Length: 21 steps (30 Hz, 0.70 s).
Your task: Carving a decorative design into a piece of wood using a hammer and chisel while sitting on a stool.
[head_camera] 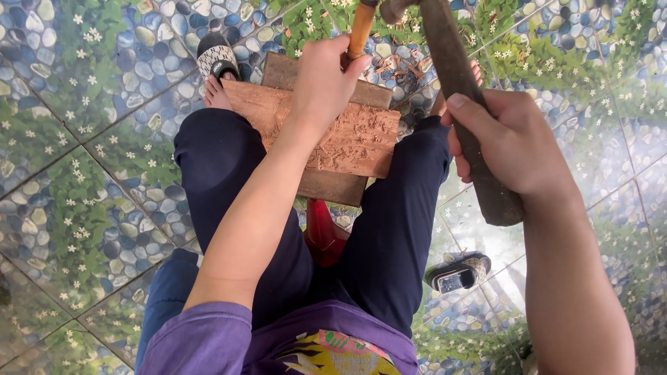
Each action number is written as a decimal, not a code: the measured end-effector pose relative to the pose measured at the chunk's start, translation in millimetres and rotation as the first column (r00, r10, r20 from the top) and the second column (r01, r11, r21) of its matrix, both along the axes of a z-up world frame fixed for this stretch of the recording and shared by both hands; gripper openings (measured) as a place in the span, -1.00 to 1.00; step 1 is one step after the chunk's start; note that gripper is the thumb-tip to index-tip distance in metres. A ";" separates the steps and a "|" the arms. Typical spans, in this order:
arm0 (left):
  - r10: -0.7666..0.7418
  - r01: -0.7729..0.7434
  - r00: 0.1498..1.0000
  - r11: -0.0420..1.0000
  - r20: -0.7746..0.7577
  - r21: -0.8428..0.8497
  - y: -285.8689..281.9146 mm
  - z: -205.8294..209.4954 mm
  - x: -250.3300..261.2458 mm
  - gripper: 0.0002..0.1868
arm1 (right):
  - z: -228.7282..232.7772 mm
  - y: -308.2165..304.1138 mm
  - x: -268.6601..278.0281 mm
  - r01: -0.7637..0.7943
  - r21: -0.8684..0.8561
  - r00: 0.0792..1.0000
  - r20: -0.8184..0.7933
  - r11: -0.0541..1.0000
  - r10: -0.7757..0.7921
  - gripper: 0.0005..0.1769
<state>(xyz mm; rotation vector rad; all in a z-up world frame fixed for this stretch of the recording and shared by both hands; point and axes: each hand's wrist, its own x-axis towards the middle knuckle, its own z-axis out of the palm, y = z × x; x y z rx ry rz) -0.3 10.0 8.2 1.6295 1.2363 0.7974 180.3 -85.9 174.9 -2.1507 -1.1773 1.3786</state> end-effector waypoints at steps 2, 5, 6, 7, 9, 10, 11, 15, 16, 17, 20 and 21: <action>-0.028 0.028 1.000 1.000 -0.013 -0.008 -5.0 -4.5 6.2 -0.76 | 1.7 -3.0 1.8 -0.003 0.104 1.000 0.000 0.995 0.003 -0.64; -0.088 0.089 0.996 0.996 -0.030 0.022 -6.1 -2.2 9.2 -0.74 | 10.5 -3.1 0.4 0.043 0.256 0.999 -0.008 0.966 -0.042 -0.63; -0.119 0.121 0.992 0.992 -0.031 0.043 -8.3 -0.7 9.6 -0.76 | 14.6 -4.7 -0.9 0.089 0.287 0.996 -0.014 0.954 -0.089 -0.63; -0.124 0.125 0.992 0.991 -0.030 0.044 -7.9 -2.2 9.5 -0.76 | 13.5 -2.9 -4.2 0.093 0.288 0.996 -0.013 0.953 -0.094 -0.63; -0.132 0.134 0.991 0.988 -0.035 0.071 -8.1 -4.7 11.9 -0.83 | 12.7 0.3 -8.9 0.083 0.108 0.996 0.008 0.991 -0.084 -0.68; -0.134 0.136 0.991 0.988 -0.027 0.078 -10.1 -4.2 11.0 -0.83 | 9.4 -0.8 -7.6 0.085 0.115 0.996 0.016 0.990 -0.087 -0.68; -0.138 0.140 0.990 0.990 -0.042 0.034 -12.0 -2.4 10.0 -0.72 | 7.4 -1.8 -6.2 0.043 0.090 0.999 -0.020 0.995 -0.042 -0.67; -0.085 0.084 0.995 0.996 0.045 0.026 -8.4 -18.3 8.8 -0.81 | 2.6 -10.8 -2.1 0.064 0.204 0.993 -0.109 0.977 -0.042 -0.48; -0.098 0.095 0.994 0.993 0.055 0.070 -6.0 -18.4 10.1 -0.81 | 2.6 -14.9 -2.1 0.072 0.246 0.994 -0.097 0.967 -0.050 -0.48; -0.091 0.088 0.995 0.994 0.047 0.059 -3.2 -19.9 11.5 -0.80 | 0.9 -18.7 -2.0 0.162 0.308 0.980 -0.157 0.937 -0.118 -0.50; -0.073 0.070 0.996 0.996 0.053 0.054 -0.3 -30.1 11.8 -0.82 | -24.1 -40.7 -2.5 0.342 0.413 0.923 -0.317 0.844 -0.219 -0.56; -0.058 0.055 0.996 0.997 0.071 0.053 0.3 -35.8 10.7 -0.85 | -37.1 -49.0 -3.5 0.429 0.446 0.879 -0.407 0.786 -0.249 -0.59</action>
